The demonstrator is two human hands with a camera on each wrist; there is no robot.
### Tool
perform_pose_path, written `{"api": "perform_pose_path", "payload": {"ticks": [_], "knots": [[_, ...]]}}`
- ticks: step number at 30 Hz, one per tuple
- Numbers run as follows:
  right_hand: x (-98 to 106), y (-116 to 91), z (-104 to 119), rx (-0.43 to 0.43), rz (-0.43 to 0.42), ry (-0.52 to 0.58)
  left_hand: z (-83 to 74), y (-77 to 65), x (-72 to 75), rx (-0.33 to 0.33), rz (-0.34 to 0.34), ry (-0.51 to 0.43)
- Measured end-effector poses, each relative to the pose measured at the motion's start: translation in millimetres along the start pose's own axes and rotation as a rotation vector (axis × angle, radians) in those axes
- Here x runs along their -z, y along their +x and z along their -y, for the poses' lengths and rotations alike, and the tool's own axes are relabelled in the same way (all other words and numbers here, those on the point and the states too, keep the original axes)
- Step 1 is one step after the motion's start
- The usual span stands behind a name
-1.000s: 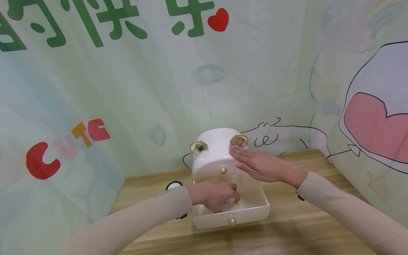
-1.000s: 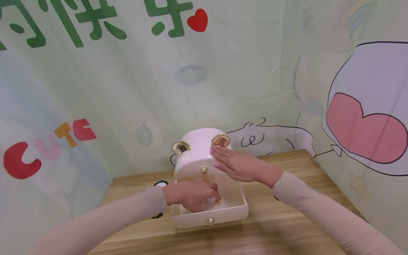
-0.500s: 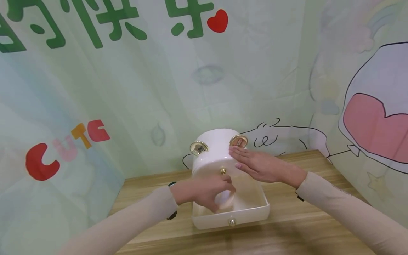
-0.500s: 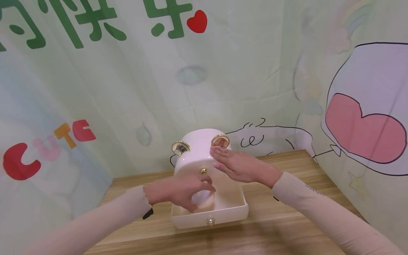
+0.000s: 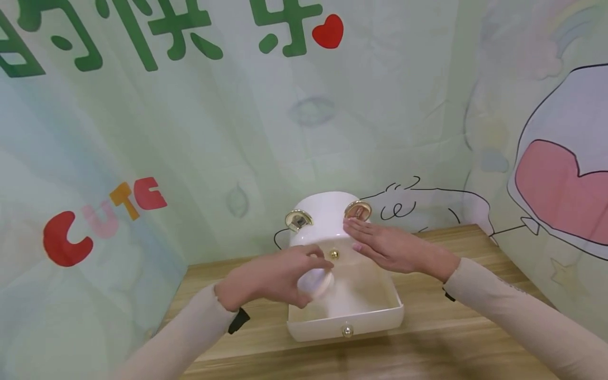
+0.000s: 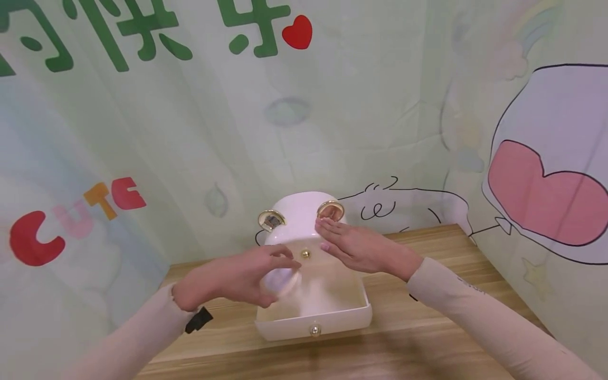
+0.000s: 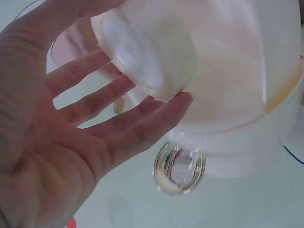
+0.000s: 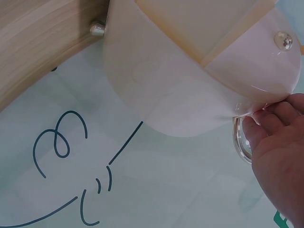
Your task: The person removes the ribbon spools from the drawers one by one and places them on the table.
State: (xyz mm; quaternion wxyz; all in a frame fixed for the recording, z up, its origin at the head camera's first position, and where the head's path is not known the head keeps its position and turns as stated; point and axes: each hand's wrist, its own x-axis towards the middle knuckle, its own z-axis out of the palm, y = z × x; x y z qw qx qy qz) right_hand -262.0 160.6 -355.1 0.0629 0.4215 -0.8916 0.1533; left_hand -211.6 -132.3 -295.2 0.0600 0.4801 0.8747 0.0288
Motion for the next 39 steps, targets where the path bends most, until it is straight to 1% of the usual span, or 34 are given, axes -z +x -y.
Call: {"api": "perform_pose_path", "payload": {"ticks": [3, 9, 13, 19, 23, 26, 31, 39], "knots": [[-1, 0, 0, -0.013, 0.006, 0.002, 3.3, -12.2, 2.1, 0.045, -0.032, -0.051], [-1, 0, 0, -0.004, -0.007, -0.004, 18.1, -31.9, -1.6, 0.121, -0.131, -0.088], [0, -2, -1, -0.008, -0.006, -0.010, 30.5, -43.1, -7.3, 0.198, -0.197, -0.086], [0, -2, 0, -0.006, -0.003, -0.011, 50.7, -61.9, -16.3, 0.318, -0.265, -0.166], [0, -1, 0, -0.004, -0.007, 0.000, 67.7, -74.0, -22.6, 0.367, -0.306, -0.167], [0, -1, 0, -0.009, -0.003, 0.005, 81.2, -81.5, -29.0, 0.397, -0.322, -0.161], [0, -1, 1, -0.018, 0.010, 0.016, 100.9, -91.8, -42.9, 0.431, -0.329, -0.165], [1, -1, 1, -0.010, 0.010, 0.016, 126.1, -104.1, -71.8, 0.528, -0.292, -0.220]]}}
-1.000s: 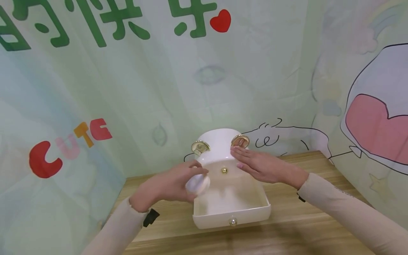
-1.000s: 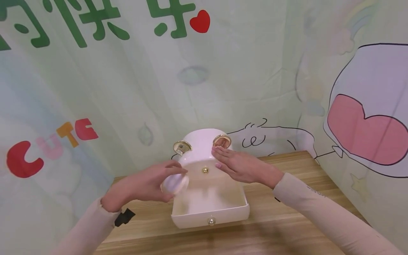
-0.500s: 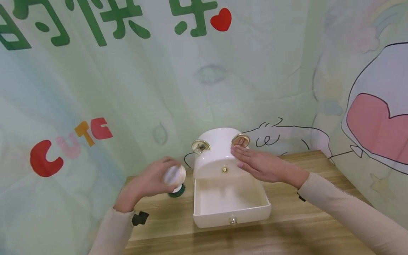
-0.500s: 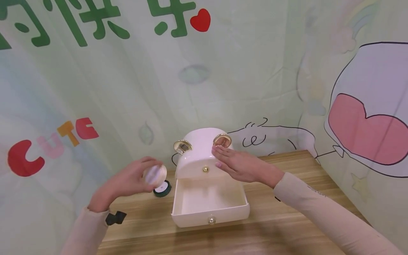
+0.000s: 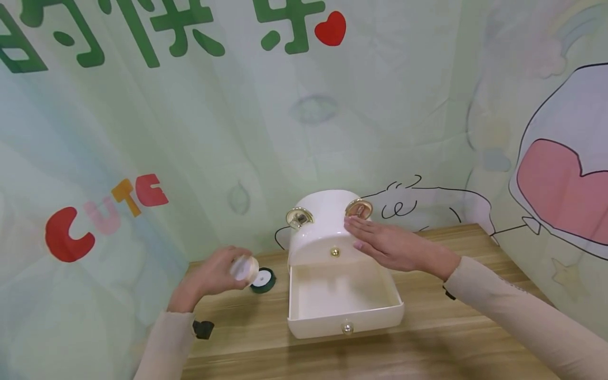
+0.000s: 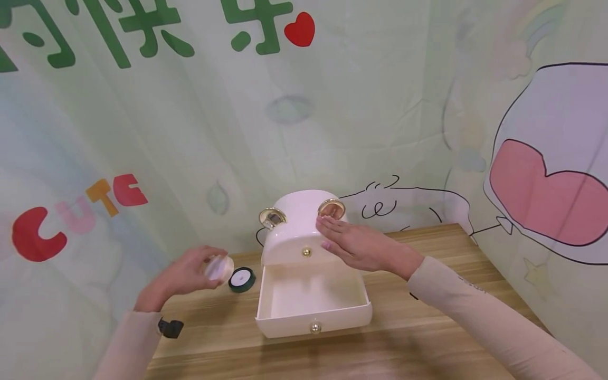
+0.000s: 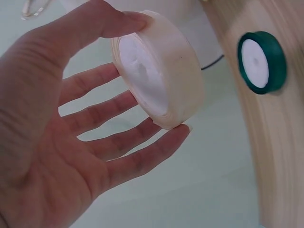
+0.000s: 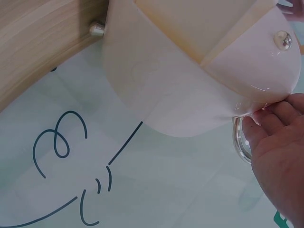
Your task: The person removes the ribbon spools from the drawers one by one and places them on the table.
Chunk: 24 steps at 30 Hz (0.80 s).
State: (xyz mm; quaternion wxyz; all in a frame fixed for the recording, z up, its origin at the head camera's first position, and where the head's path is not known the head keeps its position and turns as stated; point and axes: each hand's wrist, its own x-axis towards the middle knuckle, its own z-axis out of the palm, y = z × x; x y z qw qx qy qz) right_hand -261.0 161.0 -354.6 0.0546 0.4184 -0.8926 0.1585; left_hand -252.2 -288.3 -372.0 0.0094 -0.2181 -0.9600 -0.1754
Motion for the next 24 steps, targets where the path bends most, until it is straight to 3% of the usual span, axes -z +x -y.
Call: {"api": "perform_pose_path", "payload": {"ticks": [13, 20, 24], "knots": [[-1, 0, -1, -0.001, -0.008, -0.009, 45.0, -8.5, -31.3, 0.043, 0.011, 0.066], [-1, 0, -1, 0.005, -0.015, -0.006, 70.0, -20.7, -49.3, 0.183, 0.088, 0.088], [-1, 0, -1, 0.000, -0.007, -0.006, 77.1, -29.3, -57.9, 0.210, 0.111, 0.084]]}}
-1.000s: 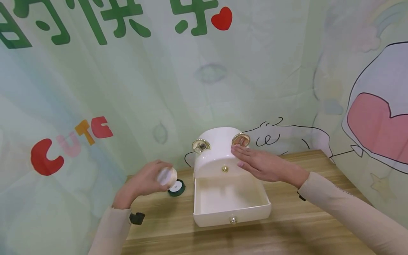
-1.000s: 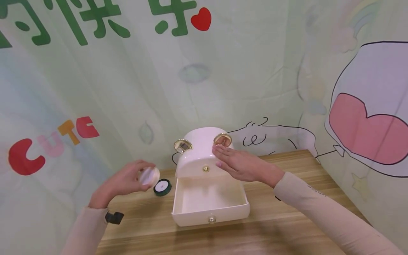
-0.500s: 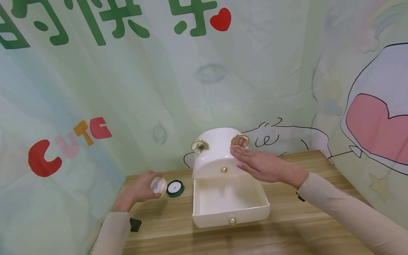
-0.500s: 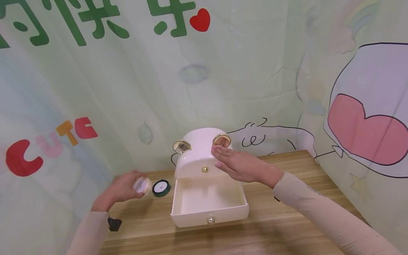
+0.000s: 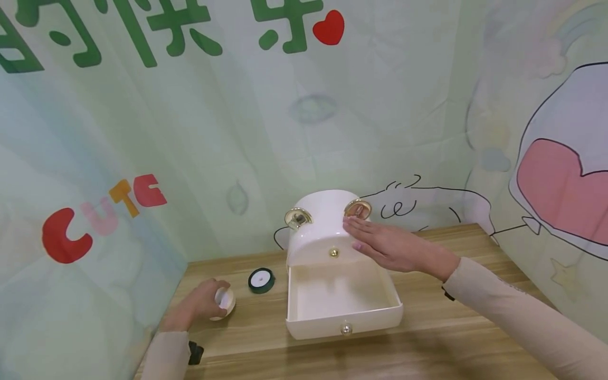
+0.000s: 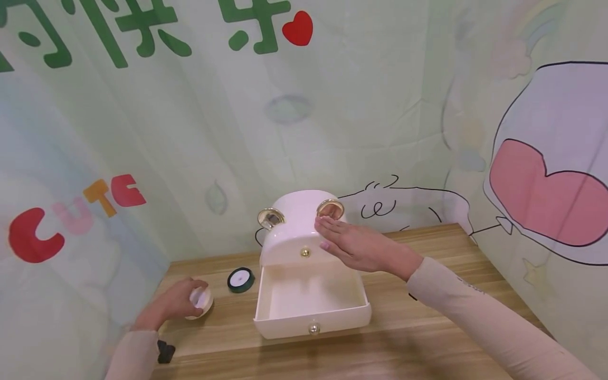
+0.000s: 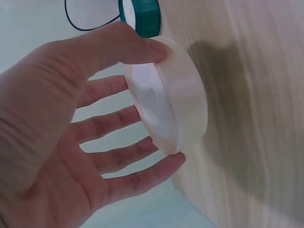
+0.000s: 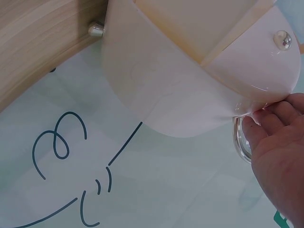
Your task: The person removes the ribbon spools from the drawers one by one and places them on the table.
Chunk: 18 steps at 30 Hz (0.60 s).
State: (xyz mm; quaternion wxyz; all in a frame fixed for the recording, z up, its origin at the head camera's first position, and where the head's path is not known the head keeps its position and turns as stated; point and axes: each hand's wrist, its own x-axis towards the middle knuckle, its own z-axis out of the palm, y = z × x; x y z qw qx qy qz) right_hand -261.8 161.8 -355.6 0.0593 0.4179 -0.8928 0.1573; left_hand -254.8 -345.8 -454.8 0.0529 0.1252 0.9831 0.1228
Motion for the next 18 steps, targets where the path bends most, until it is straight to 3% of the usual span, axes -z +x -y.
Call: {"api": "perform_pose_path", "payload": {"ticks": [7, 18], "knots": [[0, 0, 1, -0.008, 0.003, 0.010, 3.1, -11.3, -9.0, 0.019, 0.009, 0.012], [0, 0, 2, -0.006, 0.005, 0.000, 3.6, -18.2, -21.6, 0.082, 0.044, -0.050]]}}
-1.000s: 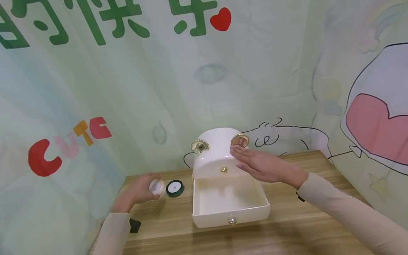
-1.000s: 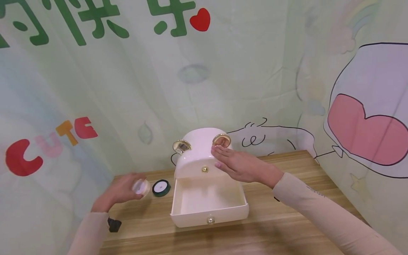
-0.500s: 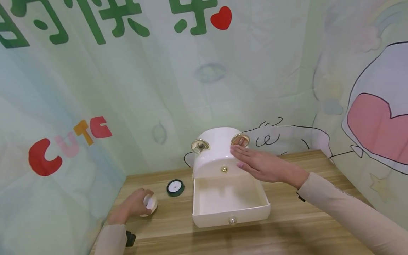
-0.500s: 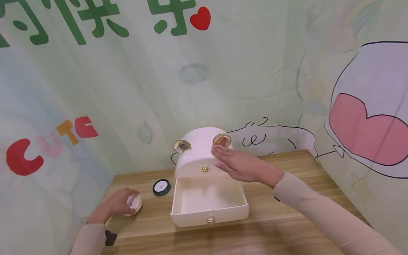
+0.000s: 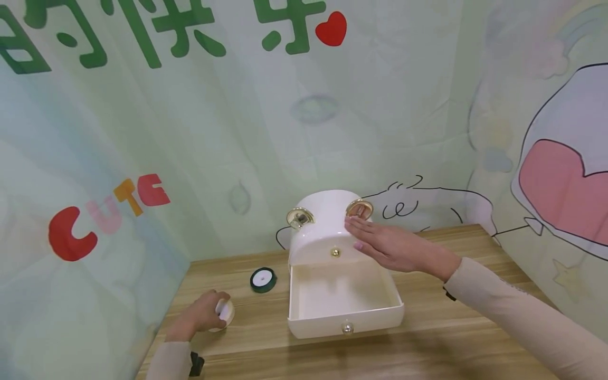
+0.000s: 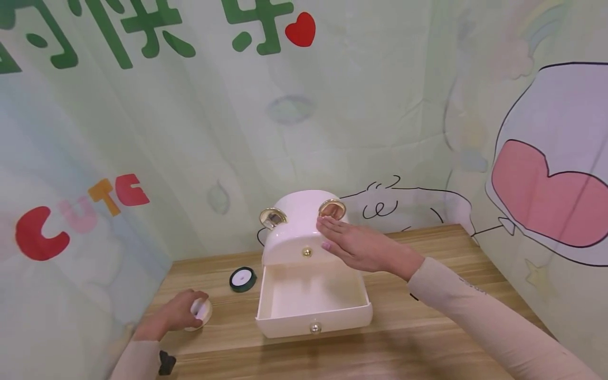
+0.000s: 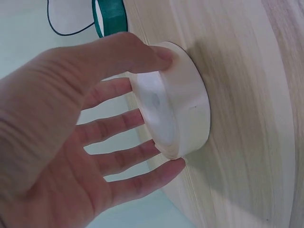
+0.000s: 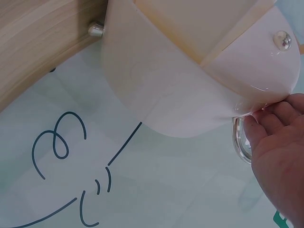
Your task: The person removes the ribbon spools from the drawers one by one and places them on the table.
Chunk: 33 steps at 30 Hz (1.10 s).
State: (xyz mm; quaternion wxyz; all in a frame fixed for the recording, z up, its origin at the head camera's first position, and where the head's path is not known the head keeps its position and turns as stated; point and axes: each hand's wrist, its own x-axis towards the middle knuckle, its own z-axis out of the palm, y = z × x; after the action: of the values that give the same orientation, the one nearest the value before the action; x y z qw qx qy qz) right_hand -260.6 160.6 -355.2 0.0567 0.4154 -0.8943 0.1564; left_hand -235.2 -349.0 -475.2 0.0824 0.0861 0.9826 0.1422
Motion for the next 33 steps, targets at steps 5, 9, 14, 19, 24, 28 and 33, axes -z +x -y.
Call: {"api": "perform_pose_path", "payload": {"ticks": [5, 9, 14, 19, 24, 28, 33], "knots": [[-1, 0, 0, -0.001, 0.001, -0.009, -2.4, -1.6, -0.7, 0.008, -0.009, 0.000], [-1, 0, -1, -0.001, -0.002, -0.007, -3.8, -1.2, -1.3, 0.004, -0.002, 0.008], [-1, 0, -2, -0.001, 0.000, 0.003, -8.0, -5.2, 2.9, -0.011, -0.033, 0.026], [-1, 1, -1, -0.007, 0.004, -0.001, -16.7, -11.9, 13.9, -0.069, -0.125, 0.077], [0, 2, 0, -0.004, 0.009, 0.001, -37.9, -19.5, 25.0, -0.120, -0.197, 0.136], [0, 2, -1, -0.002, 0.006, -0.002, -64.6, -23.8, 32.7, -0.177, -0.244, 0.180], [-1, 1, -2, 0.008, -0.003, -0.022, -98.2, -29.3, 40.0, -0.222, -0.289, 0.218]]}}
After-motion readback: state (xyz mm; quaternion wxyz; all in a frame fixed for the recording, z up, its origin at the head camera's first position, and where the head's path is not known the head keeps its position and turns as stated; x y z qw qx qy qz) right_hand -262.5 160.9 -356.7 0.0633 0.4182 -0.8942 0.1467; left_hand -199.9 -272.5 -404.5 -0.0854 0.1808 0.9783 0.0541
